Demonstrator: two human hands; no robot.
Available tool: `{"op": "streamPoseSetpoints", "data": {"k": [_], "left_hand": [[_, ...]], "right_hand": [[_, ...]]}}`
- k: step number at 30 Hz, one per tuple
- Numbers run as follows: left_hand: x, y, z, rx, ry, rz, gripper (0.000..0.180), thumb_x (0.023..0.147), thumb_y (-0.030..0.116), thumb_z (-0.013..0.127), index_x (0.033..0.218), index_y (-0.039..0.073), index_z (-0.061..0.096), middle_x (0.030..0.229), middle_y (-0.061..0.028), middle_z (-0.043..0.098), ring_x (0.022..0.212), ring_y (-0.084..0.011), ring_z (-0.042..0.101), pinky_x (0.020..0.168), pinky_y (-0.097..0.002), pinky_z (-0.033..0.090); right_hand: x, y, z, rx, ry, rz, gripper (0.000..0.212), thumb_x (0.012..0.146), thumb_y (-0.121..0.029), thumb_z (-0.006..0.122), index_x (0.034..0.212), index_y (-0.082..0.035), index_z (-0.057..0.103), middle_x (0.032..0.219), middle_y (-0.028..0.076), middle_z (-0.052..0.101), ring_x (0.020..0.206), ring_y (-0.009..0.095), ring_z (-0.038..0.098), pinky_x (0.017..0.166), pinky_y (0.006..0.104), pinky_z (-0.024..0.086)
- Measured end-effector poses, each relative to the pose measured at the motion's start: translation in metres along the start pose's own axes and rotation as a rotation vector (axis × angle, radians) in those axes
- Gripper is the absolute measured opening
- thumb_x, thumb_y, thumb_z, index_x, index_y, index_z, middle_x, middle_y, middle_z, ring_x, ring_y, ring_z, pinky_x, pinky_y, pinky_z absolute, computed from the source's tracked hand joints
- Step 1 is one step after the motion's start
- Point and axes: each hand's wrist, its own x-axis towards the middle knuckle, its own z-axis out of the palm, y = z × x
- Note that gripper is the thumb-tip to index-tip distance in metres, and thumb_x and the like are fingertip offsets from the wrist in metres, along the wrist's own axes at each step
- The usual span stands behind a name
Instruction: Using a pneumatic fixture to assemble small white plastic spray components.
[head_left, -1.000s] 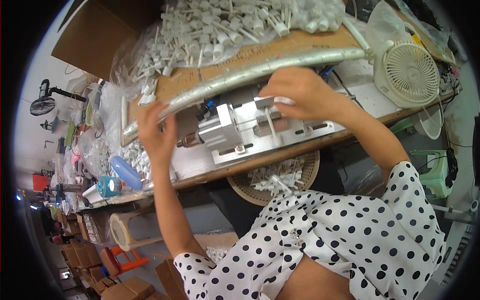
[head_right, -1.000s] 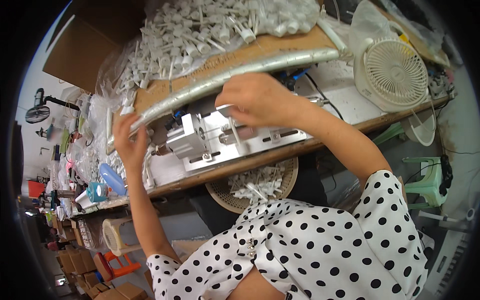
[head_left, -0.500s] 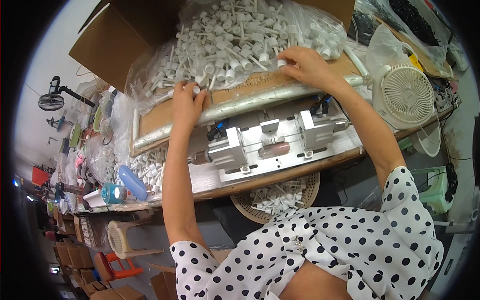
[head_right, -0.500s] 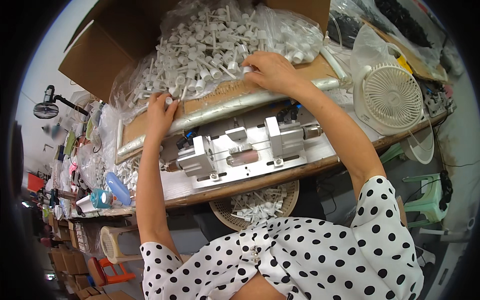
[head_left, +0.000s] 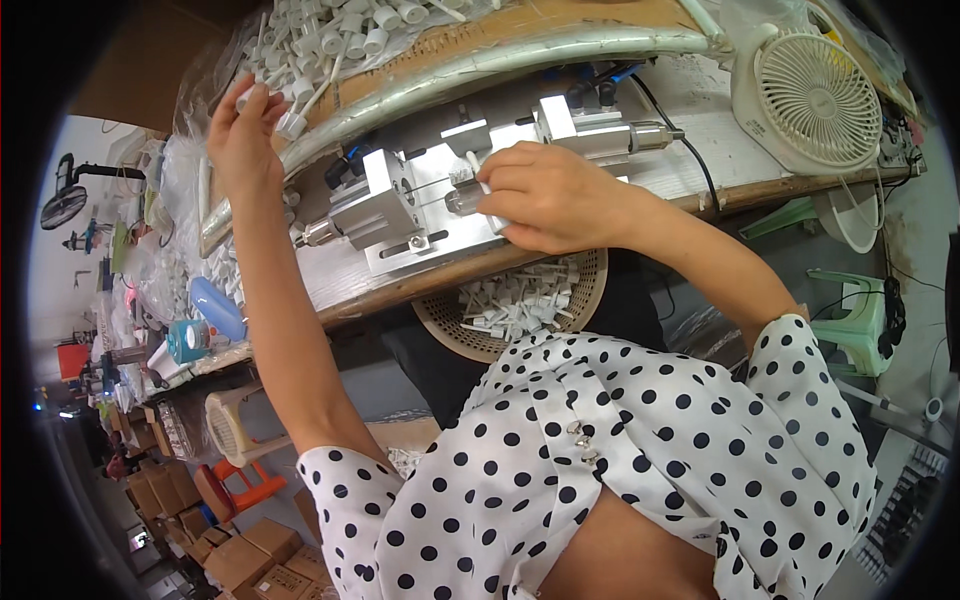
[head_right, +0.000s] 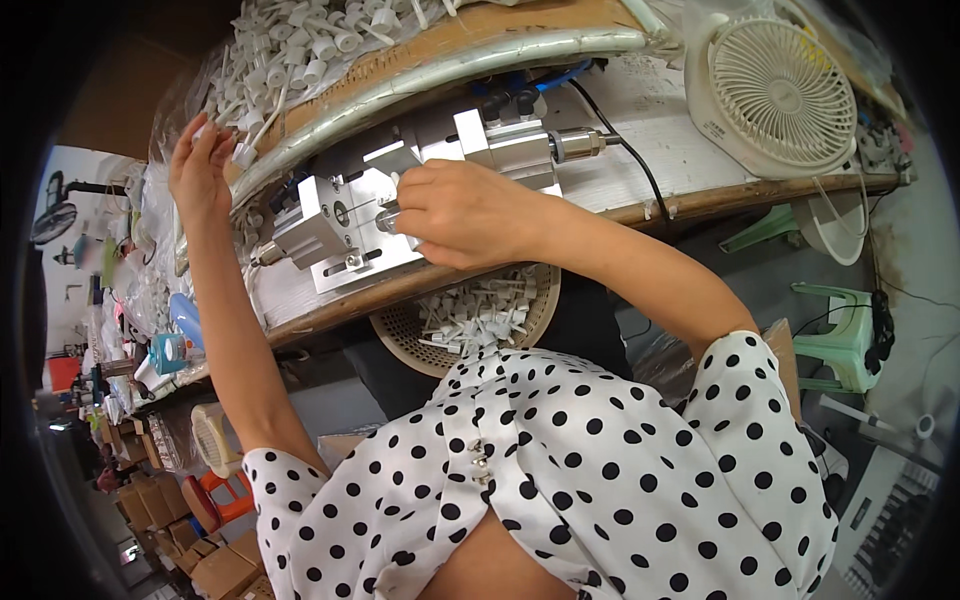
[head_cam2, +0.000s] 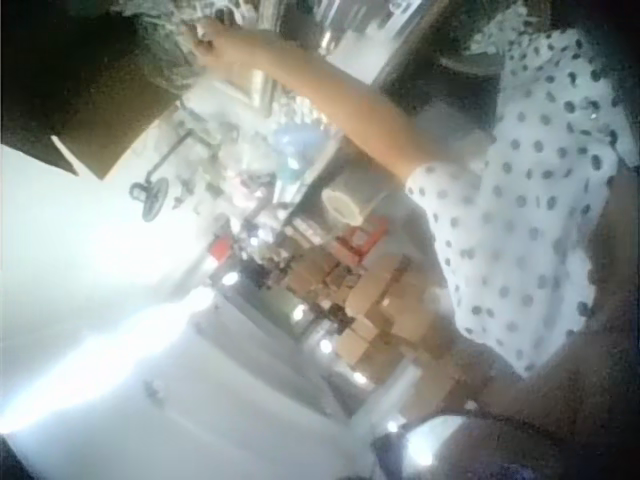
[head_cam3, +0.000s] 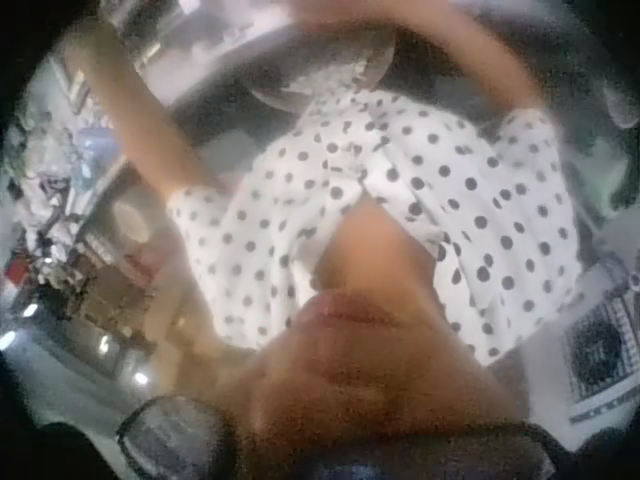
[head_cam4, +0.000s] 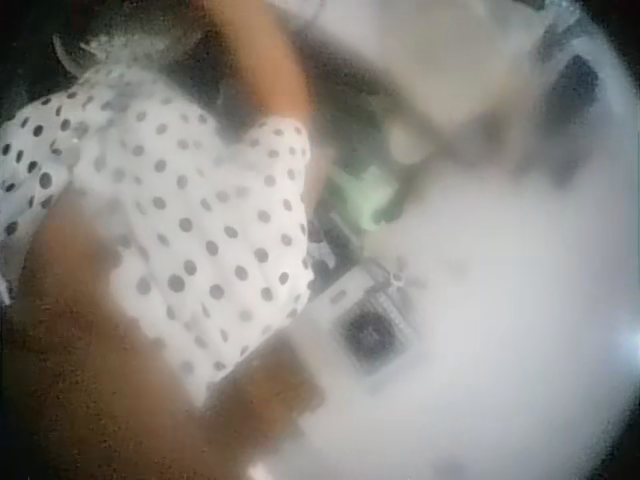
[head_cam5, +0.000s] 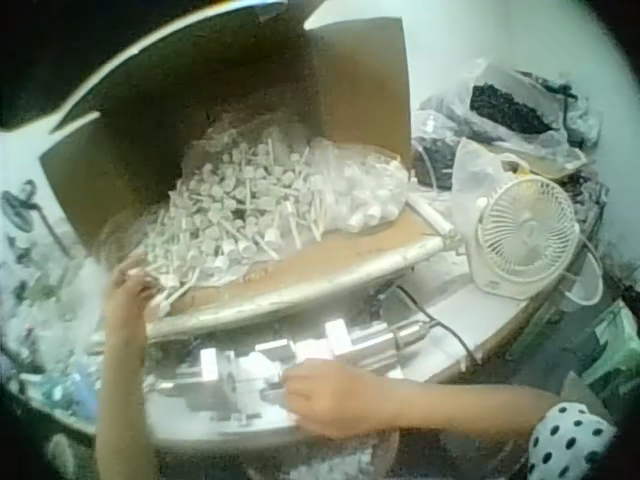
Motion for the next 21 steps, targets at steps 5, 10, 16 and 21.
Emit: {"op": "streamPoseSetpoints", "data": {"k": [5, 10, 16, 21], "left_hand": [[-0.070, 0.018, 0.006, -0.414, -0.010, -0.231, 0.026, 0.085, 0.007, 0.055, 0.105, -0.008, 0.051, 0.095, -0.0151, 0.057, 0.085, -0.0256, 0.060, 0.075, -0.0312, 0.053], [-0.143, 0.008, -0.001, -0.519, -0.124, -0.338, 0.021, 0.083, 0.002, 0.055, 0.102, -0.007, 0.053, 0.097, -0.0148, 0.058, 0.089, -0.0261, 0.060, 0.073, -0.0323, 0.054], [-0.198, 0.002, 0.041, 0.050, -0.181, -0.013, 0.021, 0.074, -0.006, 0.061, 0.094, -0.002, 0.059, 0.105, -0.0091, 0.049, 0.084, -0.0157, 0.056, 0.064, -0.0259, 0.055], [-0.209, -0.006, 0.071, 0.448, -0.312, 0.113, 0.026, 0.070, 0.004, 0.070, 0.093, 0.000, 0.060, 0.109, -0.0115, 0.051, 0.087, -0.0200, 0.057, 0.073, -0.0270, 0.049]], "right_hand": [[0.010, -0.001, 0.003, -0.122, -0.125, 0.024, 0.019, 0.065, -0.011, 0.063, 0.081, -0.002, 0.057, 0.074, 0.009, 0.053, 0.079, 0.024, 0.055, 0.071, 0.0353, 0.045], [0.028, 0.009, -0.013, 0.011, -0.113, 0.069, 0.023, 0.067, -0.017, 0.067, 0.085, -0.008, 0.058, 0.076, 0.007, 0.055, 0.076, 0.024, 0.055, 0.069, 0.0368, 0.043], [0.115, 0.102, -0.018, -0.336, 0.158, 0.130, 0.016, 0.071, -0.015, 0.061, 0.081, -0.002, 0.062, 0.080, 0.014, 0.061, 0.075, 0.030, 0.059, 0.069, 0.0385, 0.046], [0.125, 0.134, -0.015, -0.453, -0.052, 0.228, 0.019, 0.070, -0.015, 0.060, 0.079, 0.002, 0.060, 0.082, 0.021, 0.059, 0.080, 0.036, 0.057, 0.073, 0.0425, 0.044]]}}
